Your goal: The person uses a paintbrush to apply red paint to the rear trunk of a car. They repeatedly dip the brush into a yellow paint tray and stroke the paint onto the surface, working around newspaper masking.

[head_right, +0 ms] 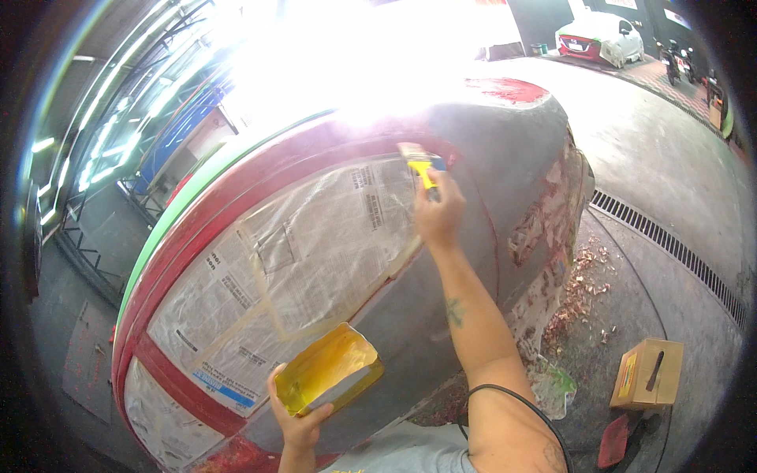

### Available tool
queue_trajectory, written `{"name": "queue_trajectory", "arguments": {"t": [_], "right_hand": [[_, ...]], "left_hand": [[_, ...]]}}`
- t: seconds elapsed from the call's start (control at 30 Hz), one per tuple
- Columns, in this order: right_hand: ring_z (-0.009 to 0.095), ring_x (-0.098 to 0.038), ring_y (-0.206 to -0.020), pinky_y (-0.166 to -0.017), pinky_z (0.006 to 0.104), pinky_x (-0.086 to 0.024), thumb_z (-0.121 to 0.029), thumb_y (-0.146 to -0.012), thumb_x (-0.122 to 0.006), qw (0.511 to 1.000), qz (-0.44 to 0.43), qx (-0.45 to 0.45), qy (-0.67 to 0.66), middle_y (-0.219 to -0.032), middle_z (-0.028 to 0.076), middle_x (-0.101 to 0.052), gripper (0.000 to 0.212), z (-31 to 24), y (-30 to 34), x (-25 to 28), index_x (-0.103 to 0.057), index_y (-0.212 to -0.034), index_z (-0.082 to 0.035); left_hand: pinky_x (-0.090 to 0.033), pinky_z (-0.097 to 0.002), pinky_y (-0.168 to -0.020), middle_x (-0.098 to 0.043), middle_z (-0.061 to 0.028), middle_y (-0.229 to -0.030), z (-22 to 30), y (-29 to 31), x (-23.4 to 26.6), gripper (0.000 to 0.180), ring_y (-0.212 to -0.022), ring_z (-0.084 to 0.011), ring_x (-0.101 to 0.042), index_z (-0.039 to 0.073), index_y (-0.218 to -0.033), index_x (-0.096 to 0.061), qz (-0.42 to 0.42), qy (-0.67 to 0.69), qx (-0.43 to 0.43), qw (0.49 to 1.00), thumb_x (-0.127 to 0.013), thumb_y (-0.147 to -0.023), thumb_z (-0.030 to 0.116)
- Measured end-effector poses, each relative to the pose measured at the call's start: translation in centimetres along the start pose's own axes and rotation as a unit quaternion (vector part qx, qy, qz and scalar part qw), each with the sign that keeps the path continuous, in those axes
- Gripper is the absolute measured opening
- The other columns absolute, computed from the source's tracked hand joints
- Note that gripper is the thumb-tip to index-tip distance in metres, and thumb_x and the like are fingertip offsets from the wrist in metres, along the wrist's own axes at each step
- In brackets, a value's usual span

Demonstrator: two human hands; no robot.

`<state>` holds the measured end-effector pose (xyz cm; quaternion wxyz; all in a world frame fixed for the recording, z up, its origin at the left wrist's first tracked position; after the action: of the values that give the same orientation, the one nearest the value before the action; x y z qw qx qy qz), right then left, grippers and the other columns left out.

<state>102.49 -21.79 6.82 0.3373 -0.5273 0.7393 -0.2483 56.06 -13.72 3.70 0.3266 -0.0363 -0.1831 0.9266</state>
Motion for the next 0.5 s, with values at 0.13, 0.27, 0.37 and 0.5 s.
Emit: {"name": "queue_trajectory", "arguments": {"t": [0.13,0.27,0.37,0.5], "right_hand": [[0.040,-0.079,-0.104,-0.090,0.0468,-0.062,-0.006,-0.096,-0.080,0.999,0.037,-0.028,0.009,-0.111,0.020,-0.080,0.017,-1.0,0.7,-0.6,-0.076,-0.112,-0.002],[0.040,-0.079,-0.106,-0.093,0.0448,-0.063,-0.007,-0.097,-0.080,0.990,-0.024,0.119,-0.075,-0.113,0.022,-0.081,0.018,-4.0,1.4,-2.0,-0.076,-0.114,-0.002],[0.039,-0.080,-0.108,-0.094,0.0452,-0.063,-0.005,-0.097,-0.080,0.998,0.043,-0.029,-0.047,-0.117,0.022,-0.081,0.019,-4.3,1.9,-1.9,-0.076,-0.114,-0.001],[0.036,-0.080,-0.112,-0.095,0.0447,-0.064,-0.004,-0.098,-0.079,0.998,-0.042,0.040,-0.038,-0.120,0.021,-0.081,0.018,-6.3,3.2,-2.9,-0.075,-0.116,-0.001]], "left_hand": [[-0.049,-0.0420,-0.119,-0.060,-0.0106,-0.146,-0.3,0.2,0.1,0.112,-0.136,-0.0248,-0.061,0.006,-0.156,-0.042,0.004,0.013,-0.003,1.000,-0.105,-0.063,0.003],[-0.047,-0.0423,-0.119,-0.059,-0.0072,-0.141,-0.5,0.1,0.3,0.114,-0.135,-0.0251,-0.060,0.007,-0.157,-0.042,-0.003,-0.001,0.007,1.000,-0.103,-0.061,0.001],[-0.048,-0.0429,-0.119,-0.060,-0.0073,-0.141,-0.4,0.3,0.5,0.114,-0.134,-0.0248,-0.061,0.007,-0.157,-0.041,0.012,-0.004,-0.011,1.000,-0.103,-0.061,0.001],[-0.049,-0.0437,-0.118,-0.060,-0.0081,-0.141,-0.6,0.5,0.8,0.115,-0.134,-0.0250,-0.061,0.007,-0.157,-0.040,0.024,0.014,0.014,1.000,-0.103,-0.061,0.001]]}}
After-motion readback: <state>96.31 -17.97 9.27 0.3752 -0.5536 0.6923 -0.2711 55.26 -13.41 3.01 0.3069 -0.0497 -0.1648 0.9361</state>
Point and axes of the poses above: each hand's wrist, its own y-axis away from the middle knuckle, its own x-axis out of the back of the hand, z = x × y, the point moved 4 cm from there along -y, towards the middle knuckle
